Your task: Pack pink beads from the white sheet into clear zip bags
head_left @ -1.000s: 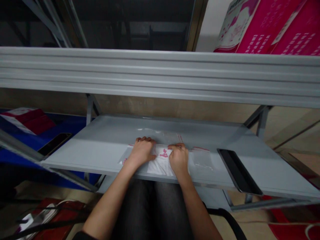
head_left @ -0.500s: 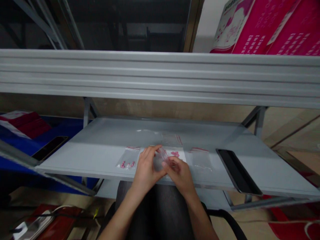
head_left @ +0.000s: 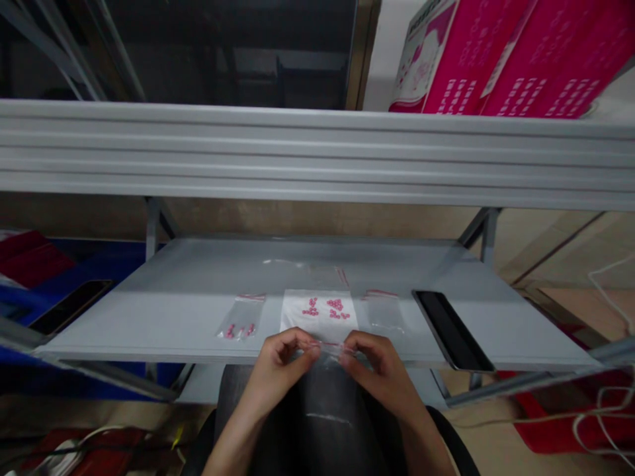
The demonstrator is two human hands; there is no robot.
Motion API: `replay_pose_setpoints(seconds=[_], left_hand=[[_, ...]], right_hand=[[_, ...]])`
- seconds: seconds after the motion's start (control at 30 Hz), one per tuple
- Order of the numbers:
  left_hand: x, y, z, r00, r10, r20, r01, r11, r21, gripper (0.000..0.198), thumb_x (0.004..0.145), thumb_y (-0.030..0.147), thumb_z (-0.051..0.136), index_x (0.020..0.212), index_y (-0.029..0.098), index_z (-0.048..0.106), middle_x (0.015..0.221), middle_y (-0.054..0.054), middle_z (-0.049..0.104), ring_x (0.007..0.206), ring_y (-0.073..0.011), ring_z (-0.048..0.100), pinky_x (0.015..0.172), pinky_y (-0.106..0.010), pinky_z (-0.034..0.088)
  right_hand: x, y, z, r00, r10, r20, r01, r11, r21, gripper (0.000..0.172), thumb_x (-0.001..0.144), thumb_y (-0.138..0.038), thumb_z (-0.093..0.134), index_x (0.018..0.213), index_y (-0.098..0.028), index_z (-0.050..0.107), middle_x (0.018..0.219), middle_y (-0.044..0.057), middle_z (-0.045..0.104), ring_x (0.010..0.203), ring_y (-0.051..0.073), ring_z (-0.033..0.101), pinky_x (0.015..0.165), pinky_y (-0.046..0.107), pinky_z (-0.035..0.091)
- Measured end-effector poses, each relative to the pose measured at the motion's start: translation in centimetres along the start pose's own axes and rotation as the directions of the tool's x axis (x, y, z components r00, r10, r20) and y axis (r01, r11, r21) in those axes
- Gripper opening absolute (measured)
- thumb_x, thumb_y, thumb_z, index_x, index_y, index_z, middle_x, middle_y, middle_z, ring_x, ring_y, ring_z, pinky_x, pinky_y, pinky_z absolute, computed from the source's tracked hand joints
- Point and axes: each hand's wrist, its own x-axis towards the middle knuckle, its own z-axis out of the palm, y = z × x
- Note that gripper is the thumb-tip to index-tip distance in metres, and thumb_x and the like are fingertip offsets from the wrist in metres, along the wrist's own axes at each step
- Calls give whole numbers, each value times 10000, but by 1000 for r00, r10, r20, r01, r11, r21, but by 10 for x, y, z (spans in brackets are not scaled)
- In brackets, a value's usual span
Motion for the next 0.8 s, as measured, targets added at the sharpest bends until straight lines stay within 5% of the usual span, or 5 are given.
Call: replay_pose_setpoints(seconds=[0.2,0.4,0.53,0.63,0.8], left_hand=[[-7,1,4,997,-36,-73,33,999,-37,263,687,317,708,573,175,519,534,61,447,526,-85,380,529,-201,307],[-11,7,1,998,-36,-43,35,999,-16,278,681,338,710,561,169,524,530,50,450,526,-90,373,522,-206,287],[-16,9,2,999,10,-35,-6,995,102,251,712,340,686,581,164,562,538,42,449,545,-107,394,539,-219,309],[-18,10,6,997,57,-56,-47,985,168,227,717,318,662,573,167,573,528,47,430,539,-108,386,533,-220,312],[-20,15,16,992,113,-57,-96,965,245,173,694,269,631,561,166,591,506,54,421,515,-105,397,519,-215,322]], right_hand=[[-1,-2,4,999,-15,-29,15,1000,-22,223,832,-239,572,616,-192,538,576,-30,551,578,134,528,586,244,385],[-1,-11,-15,991,-123,50,128,987,-97,287,892,-249,578,610,-195,561,586,-26,571,628,144,523,676,282,390],[-5,-12,-23,985,-149,86,159,980,-121,48,832,-237,661,866,-205,673,827,25,654,806,187,598,749,313,437],[-7,-14,-17,985,-169,32,171,979,-107,309,764,-181,703,1066,-217,648,1006,56,646,946,212,599,809,338,460],[-2,-24,-2,987,-160,20,160,986,-35,131,754,-81,642,783,-209,645,761,-1,642,764,168,616,696,292,460]])
